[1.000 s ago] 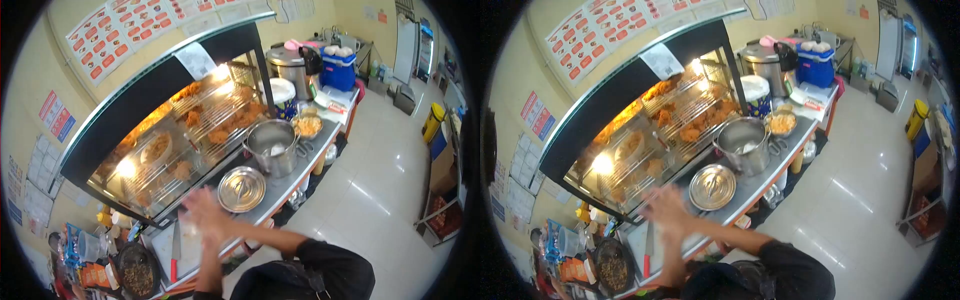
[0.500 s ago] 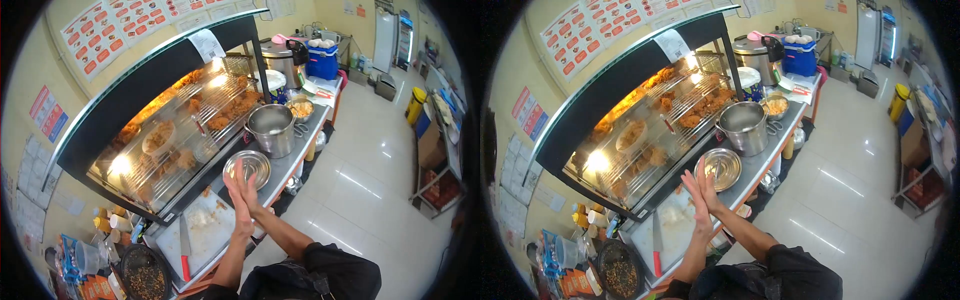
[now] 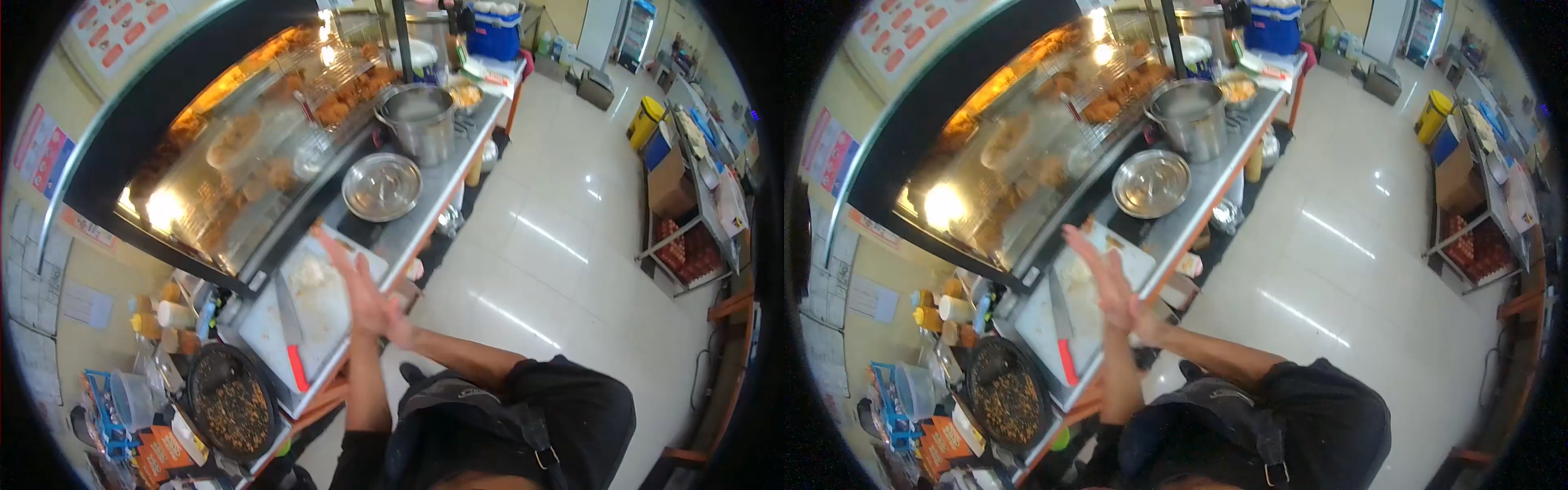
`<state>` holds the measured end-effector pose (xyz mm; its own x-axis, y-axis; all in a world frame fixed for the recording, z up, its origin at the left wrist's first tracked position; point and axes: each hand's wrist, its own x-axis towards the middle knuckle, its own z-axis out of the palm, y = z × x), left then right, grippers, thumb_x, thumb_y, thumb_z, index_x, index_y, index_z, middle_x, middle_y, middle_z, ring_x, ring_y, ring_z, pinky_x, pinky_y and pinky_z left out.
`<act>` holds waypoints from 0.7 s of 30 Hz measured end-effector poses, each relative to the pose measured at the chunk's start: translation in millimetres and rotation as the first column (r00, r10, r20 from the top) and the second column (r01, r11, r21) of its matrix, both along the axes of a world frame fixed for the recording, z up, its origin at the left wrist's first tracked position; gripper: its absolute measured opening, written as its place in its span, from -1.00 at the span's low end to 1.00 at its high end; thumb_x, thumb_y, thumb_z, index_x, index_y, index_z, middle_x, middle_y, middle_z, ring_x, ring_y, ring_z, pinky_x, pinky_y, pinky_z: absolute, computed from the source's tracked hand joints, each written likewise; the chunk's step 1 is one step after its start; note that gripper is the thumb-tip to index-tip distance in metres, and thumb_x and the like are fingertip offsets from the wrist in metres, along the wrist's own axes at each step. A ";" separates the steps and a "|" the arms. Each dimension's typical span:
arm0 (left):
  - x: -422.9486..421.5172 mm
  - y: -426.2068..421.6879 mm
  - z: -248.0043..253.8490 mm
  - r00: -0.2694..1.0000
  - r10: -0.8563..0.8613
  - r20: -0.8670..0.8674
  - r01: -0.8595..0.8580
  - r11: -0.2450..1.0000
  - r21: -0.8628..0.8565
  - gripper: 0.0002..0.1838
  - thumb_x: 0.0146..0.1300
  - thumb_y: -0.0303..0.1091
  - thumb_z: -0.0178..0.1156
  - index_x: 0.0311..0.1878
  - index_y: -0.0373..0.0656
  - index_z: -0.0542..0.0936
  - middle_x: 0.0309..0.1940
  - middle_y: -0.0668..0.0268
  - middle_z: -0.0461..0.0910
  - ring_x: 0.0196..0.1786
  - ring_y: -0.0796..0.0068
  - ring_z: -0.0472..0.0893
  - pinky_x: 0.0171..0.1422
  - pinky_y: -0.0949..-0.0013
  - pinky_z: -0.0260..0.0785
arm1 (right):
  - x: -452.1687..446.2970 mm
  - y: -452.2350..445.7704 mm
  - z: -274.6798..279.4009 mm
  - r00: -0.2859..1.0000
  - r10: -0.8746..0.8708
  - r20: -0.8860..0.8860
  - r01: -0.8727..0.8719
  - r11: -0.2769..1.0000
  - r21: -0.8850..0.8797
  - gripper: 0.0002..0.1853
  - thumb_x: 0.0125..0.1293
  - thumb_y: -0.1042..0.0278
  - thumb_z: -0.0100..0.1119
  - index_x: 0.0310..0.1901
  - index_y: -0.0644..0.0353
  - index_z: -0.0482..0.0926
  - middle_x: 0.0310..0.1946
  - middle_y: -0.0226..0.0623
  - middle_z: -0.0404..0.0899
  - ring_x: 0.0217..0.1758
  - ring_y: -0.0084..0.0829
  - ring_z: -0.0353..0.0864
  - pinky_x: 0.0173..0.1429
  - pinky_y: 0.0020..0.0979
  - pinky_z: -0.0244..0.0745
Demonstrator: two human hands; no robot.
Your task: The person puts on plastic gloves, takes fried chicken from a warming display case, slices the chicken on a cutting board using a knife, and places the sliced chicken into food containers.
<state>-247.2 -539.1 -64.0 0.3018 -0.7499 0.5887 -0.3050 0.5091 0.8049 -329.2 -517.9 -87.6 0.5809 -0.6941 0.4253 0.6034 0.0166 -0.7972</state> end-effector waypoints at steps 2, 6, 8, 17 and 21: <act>-13.0 10.7 -24.5 0.989 0.006 -0.145 0.000 0.999 0.046 0.18 0.13 0.65 -0.63 0.53 -0.21 -0.34 0.57 0.04 -0.41 0.60 0.17 -0.39 0.57 0.09 -0.65 | -3.4 17.8 12.3 1.000 0.018 0.022 -0.014 0.985 -0.174 0.06 0.26 -0.60 -0.49 0.52 0.06 -0.45 0.56 -0.15 -0.57 0.62 -0.23 -0.54 0.55 -0.04 -0.57; -96.4 68.1 -49.4 0.846 -0.148 -0.511 0.252 0.958 0.139 0.22 0.08 0.68 -0.65 0.54 -0.21 -0.32 0.57 0.10 -0.38 0.60 0.14 -0.40 0.57 0.08 -0.63 | -22.7 -17.0 -46.7 0.845 -0.455 -0.282 0.303 0.841 -0.448 -0.02 0.36 -0.41 -0.25 0.53 0.12 -0.32 0.56 -0.09 -0.51 0.62 -0.13 -0.55 0.54 -0.02 -0.60; -140.1 82.7 -41.3 0.848 -0.187 -0.496 0.329 0.919 0.217 0.17 0.17 0.63 -0.52 0.54 -0.22 -0.28 0.57 0.10 -0.33 0.60 0.15 -0.35 0.58 0.09 -0.56 | -54.4 -22.2 -104.7 0.900 -0.367 -0.236 0.351 0.930 -0.109 -0.07 0.39 -0.31 -0.19 0.53 0.13 -0.27 0.57 -0.07 -0.41 0.62 -0.12 -0.49 0.55 -0.02 -0.54; -237.7 8.6 -188.0 0.583 -0.595 0.553 0.279 0.786 0.552 0.01 0.22 0.38 -0.02 0.50 -0.22 0.03 0.52 -0.12 -0.12 0.57 -0.12 -0.15 0.48 -0.34 -0.55 | -242.3 1.8 -184.0 0.853 -0.422 0.308 -0.114 0.424 0.898 0.11 0.22 -0.65 -0.59 0.52 0.20 -0.20 0.52 -0.12 -0.06 0.59 -0.25 -0.13 0.54 0.08 -0.17; -175.0 -54.4 -374.6 0.642 -0.523 0.561 -0.322 0.480 0.816 -0.05 0.18 0.19 0.16 0.53 -0.05 0.03 0.53 -0.05 -0.10 0.56 -0.14 -0.11 0.46 -0.42 -0.42 | -326.5 -1.5 -165.3 0.708 -0.327 0.626 -0.432 0.501 0.750 0.12 0.19 -0.69 -0.52 0.52 0.14 -0.16 0.47 0.15 -0.01 0.44 0.19 0.15 0.42 0.23 0.03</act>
